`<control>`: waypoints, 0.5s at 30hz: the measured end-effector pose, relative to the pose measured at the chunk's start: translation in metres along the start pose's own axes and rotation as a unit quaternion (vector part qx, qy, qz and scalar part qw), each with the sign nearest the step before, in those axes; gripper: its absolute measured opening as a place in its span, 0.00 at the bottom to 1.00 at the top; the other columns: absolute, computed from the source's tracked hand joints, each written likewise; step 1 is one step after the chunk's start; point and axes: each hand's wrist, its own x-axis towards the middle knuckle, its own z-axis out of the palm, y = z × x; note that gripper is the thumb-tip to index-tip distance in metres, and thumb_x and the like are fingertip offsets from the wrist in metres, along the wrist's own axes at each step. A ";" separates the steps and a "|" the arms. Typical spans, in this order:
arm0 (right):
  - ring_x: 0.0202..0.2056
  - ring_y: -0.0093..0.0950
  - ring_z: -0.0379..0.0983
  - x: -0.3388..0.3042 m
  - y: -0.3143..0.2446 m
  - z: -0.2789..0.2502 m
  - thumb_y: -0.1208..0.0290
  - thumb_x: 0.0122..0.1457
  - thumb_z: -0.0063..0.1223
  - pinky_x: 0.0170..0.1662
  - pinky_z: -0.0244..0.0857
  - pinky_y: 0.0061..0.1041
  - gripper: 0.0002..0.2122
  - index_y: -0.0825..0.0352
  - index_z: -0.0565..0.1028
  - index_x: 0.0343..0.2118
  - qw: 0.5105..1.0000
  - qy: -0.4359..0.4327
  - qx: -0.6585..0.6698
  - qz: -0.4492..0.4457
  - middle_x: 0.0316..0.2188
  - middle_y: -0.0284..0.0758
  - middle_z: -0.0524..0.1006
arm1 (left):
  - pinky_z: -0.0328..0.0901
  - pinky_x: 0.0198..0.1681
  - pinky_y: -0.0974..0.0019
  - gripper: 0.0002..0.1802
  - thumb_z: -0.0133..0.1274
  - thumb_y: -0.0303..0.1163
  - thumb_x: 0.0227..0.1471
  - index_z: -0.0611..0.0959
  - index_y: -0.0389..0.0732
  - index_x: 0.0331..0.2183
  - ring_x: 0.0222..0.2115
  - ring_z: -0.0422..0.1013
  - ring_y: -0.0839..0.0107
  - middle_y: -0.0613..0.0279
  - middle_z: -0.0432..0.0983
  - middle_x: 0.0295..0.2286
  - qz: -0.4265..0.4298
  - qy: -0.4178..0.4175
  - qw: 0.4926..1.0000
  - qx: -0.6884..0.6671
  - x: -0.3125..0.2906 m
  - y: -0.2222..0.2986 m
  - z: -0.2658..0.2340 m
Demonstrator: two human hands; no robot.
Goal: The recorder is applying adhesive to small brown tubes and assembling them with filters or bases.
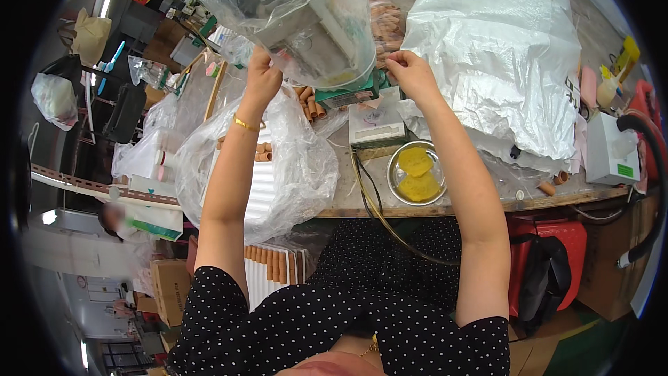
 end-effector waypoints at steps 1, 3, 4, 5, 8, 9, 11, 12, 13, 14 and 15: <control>0.27 0.18 0.69 0.001 0.000 0.003 0.71 0.54 0.49 0.31 0.63 0.16 0.10 0.71 0.72 0.36 1.000 0.004 0.007 -0.011 0.27 0.31 0.74 | 0.61 0.42 0.68 0.10 0.52 0.20 0.39 0.78 0.34 0.30 0.40 0.66 0.64 0.54 0.70 0.40 -0.078 -0.033 0.995 -0.043 0.001 -0.010 0.001; 0.24 0.18 0.69 0.005 0.007 0.003 0.71 0.53 0.50 0.29 0.63 0.16 0.09 0.72 0.72 0.34 1.000 0.011 0.011 -0.023 0.25 0.32 0.74 | 0.61 0.43 0.68 0.12 0.52 0.20 0.39 0.77 0.34 0.33 0.40 0.66 0.66 0.55 0.70 0.40 -0.171 -0.043 0.980 -0.097 0.008 -0.018 0.006; 0.23 0.18 0.68 0.007 0.013 0.003 0.71 0.53 0.50 0.27 0.62 0.16 0.09 0.72 0.72 0.34 1.000 0.005 0.015 -0.020 0.24 0.31 0.74 | 0.61 0.43 0.67 0.15 0.53 0.20 0.40 0.76 0.34 0.36 0.41 0.65 0.67 0.55 0.70 0.41 -0.259 -0.058 0.953 -0.147 0.013 -0.019 0.009; 0.22 0.17 0.67 0.011 0.017 -0.001 0.71 0.53 0.51 0.26 0.61 0.17 0.09 0.72 0.73 0.33 1.000 0.000 0.020 -0.016 0.22 0.31 0.73 | 0.61 0.43 0.67 0.15 0.53 0.20 0.40 0.76 0.34 0.36 0.41 0.65 0.67 0.55 0.70 0.41 -0.257 -0.059 0.953 -0.151 0.012 -0.018 0.010; 0.28 0.17 0.68 0.010 0.016 -0.003 0.69 0.55 0.49 0.33 0.62 0.16 0.09 0.70 0.72 0.35 0.999 -0.015 -0.036 -0.009 0.26 0.29 0.73 | 0.61 0.44 0.66 0.21 0.55 0.23 0.39 0.74 0.34 0.40 0.40 0.65 0.71 0.58 0.71 0.39 -0.080 -0.058 0.987 -0.127 0.008 -0.009 0.010; 0.27 0.17 0.68 0.009 0.014 0.001 0.69 0.55 0.49 0.33 0.62 0.16 0.09 0.70 0.73 0.34 1.000 -0.006 -0.023 -0.005 0.26 0.29 0.73 | 0.61 0.43 0.66 0.23 0.57 0.24 0.38 0.74 0.34 0.41 0.40 0.65 0.71 0.58 0.72 0.38 -0.072 -0.095 0.987 -0.105 0.011 -0.009 0.007; 0.27 0.17 0.68 0.009 0.007 0.008 0.69 0.55 0.49 0.32 0.62 0.16 0.09 0.70 0.73 0.35 0.999 -0.005 -0.043 -0.005 0.26 0.29 0.73 | 0.59 0.46 0.65 0.27 0.60 0.29 0.37 0.73 0.37 0.43 0.42 0.65 0.66 0.57 0.71 0.40 -0.303 -0.189 0.903 -0.238 0.008 -0.037 0.005; 0.27 0.17 0.68 0.005 0.008 0.012 0.69 0.55 0.49 0.32 0.62 0.16 0.09 0.70 0.73 0.35 0.998 -0.006 -0.061 -0.001 0.26 0.29 0.73 | 0.59 0.46 0.65 0.27 0.60 0.29 0.37 0.73 0.37 0.43 0.42 0.65 0.66 0.57 0.71 0.40 -0.307 -0.191 0.900 -0.242 0.005 -0.051 0.000; 0.24 0.20 0.69 0.008 0.015 0.012 0.68 0.52 0.52 0.29 0.63 0.19 0.10 0.70 0.74 0.32 0.999 0.013 -0.019 -0.025 0.22 0.33 0.75 | 0.58 0.47 0.64 0.28 0.60 0.31 0.37 0.72 0.37 0.44 0.42 0.64 0.63 0.55 0.70 0.41 -0.214 -0.273 0.932 -0.102 0.013 -0.056 -0.002; 0.24 0.20 0.69 0.012 0.020 0.009 0.68 0.52 0.52 0.29 0.63 0.19 0.10 0.70 0.74 0.32 1.000 0.018 -0.010 -0.022 0.22 0.33 0.75 | 0.57 0.49 0.63 0.28 0.60 0.32 0.38 0.72 0.38 0.44 0.43 0.64 0.60 0.54 0.69 0.42 -0.112 -0.346 0.931 0.041 0.020 -0.061 -0.002; 0.25 0.20 0.69 0.014 0.022 0.010 0.68 0.51 0.52 0.29 0.63 0.20 0.10 0.70 0.74 0.32 0.999 0.021 -0.022 -0.028 0.23 0.33 0.75 | 0.55 0.50 0.61 0.26 0.58 0.35 0.39 0.73 0.40 0.43 0.43 0.64 0.57 0.52 0.69 0.42 -0.058 -0.321 0.945 0.027 0.020 -0.064 0.000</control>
